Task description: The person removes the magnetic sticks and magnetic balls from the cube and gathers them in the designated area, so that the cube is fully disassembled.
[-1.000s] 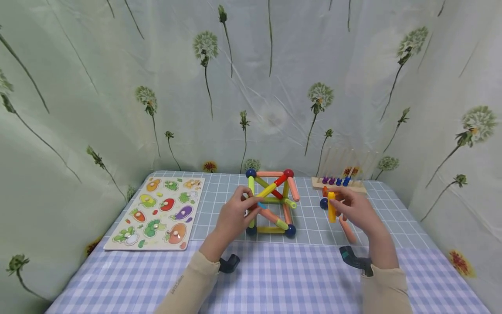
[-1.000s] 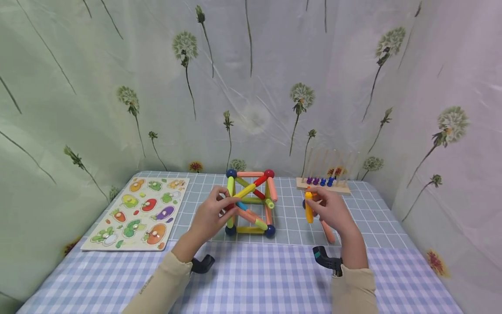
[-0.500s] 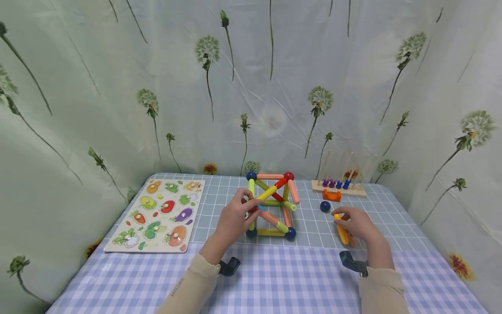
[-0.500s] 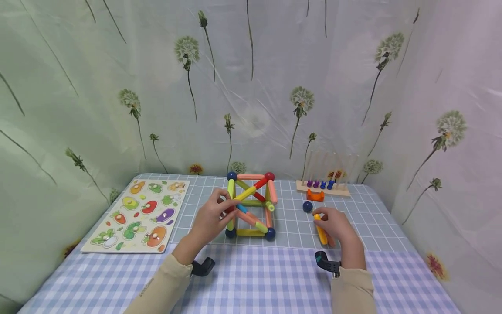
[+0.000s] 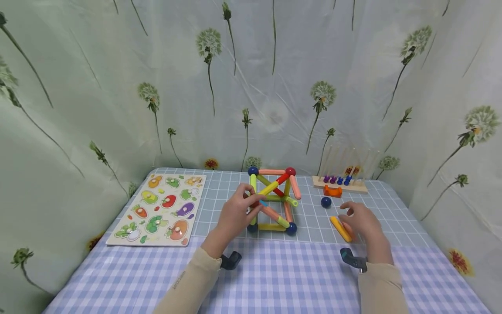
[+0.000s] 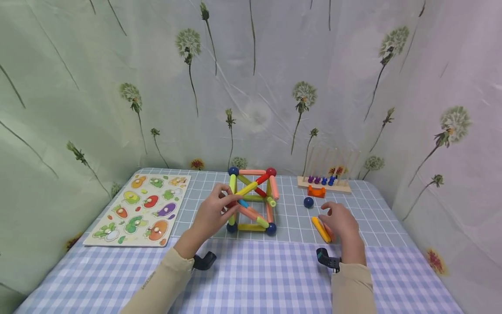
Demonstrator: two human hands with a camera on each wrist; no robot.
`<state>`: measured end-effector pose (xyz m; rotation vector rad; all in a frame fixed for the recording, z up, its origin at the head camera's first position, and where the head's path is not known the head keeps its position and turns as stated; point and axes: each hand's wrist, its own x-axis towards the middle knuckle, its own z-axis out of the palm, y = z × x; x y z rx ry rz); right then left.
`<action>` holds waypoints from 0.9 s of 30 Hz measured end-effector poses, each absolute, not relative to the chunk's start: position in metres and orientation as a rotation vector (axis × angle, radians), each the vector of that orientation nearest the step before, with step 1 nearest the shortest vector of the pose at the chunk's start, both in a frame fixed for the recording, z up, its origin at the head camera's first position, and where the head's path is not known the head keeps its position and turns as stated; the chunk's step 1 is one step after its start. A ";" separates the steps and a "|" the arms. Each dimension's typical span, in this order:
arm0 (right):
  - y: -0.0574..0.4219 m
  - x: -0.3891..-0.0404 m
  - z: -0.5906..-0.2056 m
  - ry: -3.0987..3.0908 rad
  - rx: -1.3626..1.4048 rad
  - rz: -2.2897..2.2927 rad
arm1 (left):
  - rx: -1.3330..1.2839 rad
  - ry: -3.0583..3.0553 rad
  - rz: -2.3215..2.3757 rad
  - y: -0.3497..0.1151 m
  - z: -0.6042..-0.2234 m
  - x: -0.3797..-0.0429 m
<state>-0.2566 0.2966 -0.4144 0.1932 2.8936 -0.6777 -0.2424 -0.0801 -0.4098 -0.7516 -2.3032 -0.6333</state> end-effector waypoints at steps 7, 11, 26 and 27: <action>0.300 -0.255 -0.418 2.789 0.231 -0.655 | -0.752 -2.313 -0.652 -0.079 -0.411 -0.242; 0.299 -0.256 -0.423 2.767 0.253 -0.698 | -0.752 -2.305 -0.637 -0.079 -0.411 -0.244; 0.319 -0.257 -0.442 3.014 0.437 -0.626 | -0.744 -2.309 -0.630 -0.079 -0.410 -0.243; 0.319 -0.257 -0.442 3.033 0.448 -0.615 | -0.745 -2.310 -0.633 -0.079 -0.410 -0.243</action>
